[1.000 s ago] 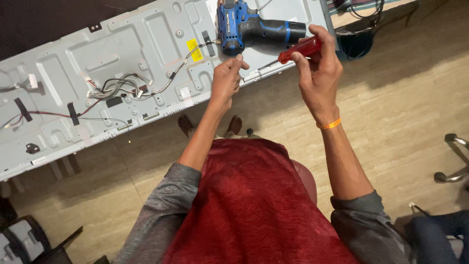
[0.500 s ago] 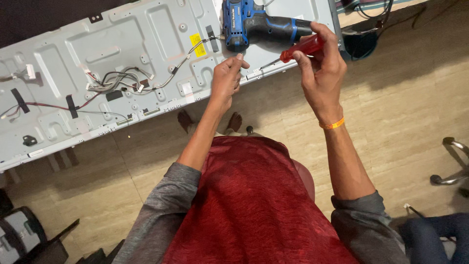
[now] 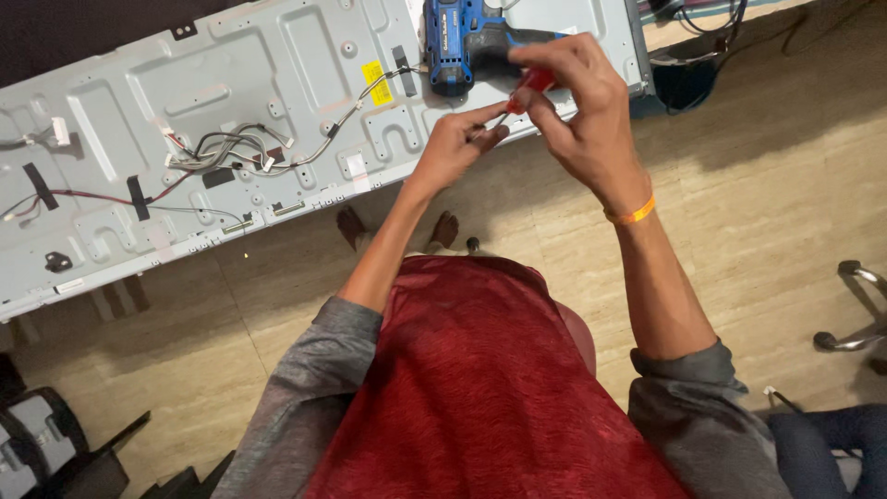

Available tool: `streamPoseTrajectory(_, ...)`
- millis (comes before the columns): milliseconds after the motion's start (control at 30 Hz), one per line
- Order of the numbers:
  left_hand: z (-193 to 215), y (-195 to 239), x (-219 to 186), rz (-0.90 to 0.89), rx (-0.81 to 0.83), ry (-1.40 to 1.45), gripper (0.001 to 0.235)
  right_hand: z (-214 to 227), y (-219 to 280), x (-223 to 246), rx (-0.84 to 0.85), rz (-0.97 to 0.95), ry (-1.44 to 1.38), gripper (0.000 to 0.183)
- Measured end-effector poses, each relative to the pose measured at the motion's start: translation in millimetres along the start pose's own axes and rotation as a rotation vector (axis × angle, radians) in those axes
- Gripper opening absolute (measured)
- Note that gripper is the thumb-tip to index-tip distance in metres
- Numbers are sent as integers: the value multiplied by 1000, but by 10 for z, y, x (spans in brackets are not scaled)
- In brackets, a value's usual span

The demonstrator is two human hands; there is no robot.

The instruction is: The person works on the back of a disassembled flat-screen TV, using a screwdriver to remove screws and detach a metal bracket. They then use a power drill to remove additional screws and handle internal wiring.

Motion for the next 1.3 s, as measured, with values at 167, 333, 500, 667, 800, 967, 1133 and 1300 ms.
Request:
streamPoseTrajectory(167, 80, -164, -75, -43, -38, -312, 25, -108, -37, -41, -5, -21, -506, 48)
streamPoseTrajectory(333, 117, -154, -58, 49, 28, -145, 30, -212, 93, -257, -73, -189, 99, 38)
streamPoseTrajectory(500, 182, -95, 33, 81, -162, 409, 30, -120, 115, -307, -143, -81, -383, 52)
streamPoseTrajectory(667, 102, 101, 153, 480, -305, 831, 45, 124, 157, -131, -264, -74, -457, 53)
streamPoseTrajectory(800, -52, 42, 128, 582, -293, 1028, 56, 225, 188, 16, -346, -128, -500, 56)
streamPoseTrajectory(967, -135, -110, 85, 461, -177, 951, 50, 291, 283, -18, -410, -188, -493, 55)
streamPoseTrajectory(1133, -127, -42, 42, 376, -44, 1040, 48, 654, 502, -269, -548, -9, -191, 51)
streamPoseTrajectory(1300, -123, 8, -34, 287, 116, 1240, 44, 906, 742, -768, -649, -72, 80, 55)
Point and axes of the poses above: each hand's wrist, its own y-axis away from the middle knuckle, its own z-axis out of the back of the hand, x = y × z, the point moved 4 cm from there along -y, towards the middle knuckle, and after that the axes turned 2 degrees about y, right-handed, at the moved point
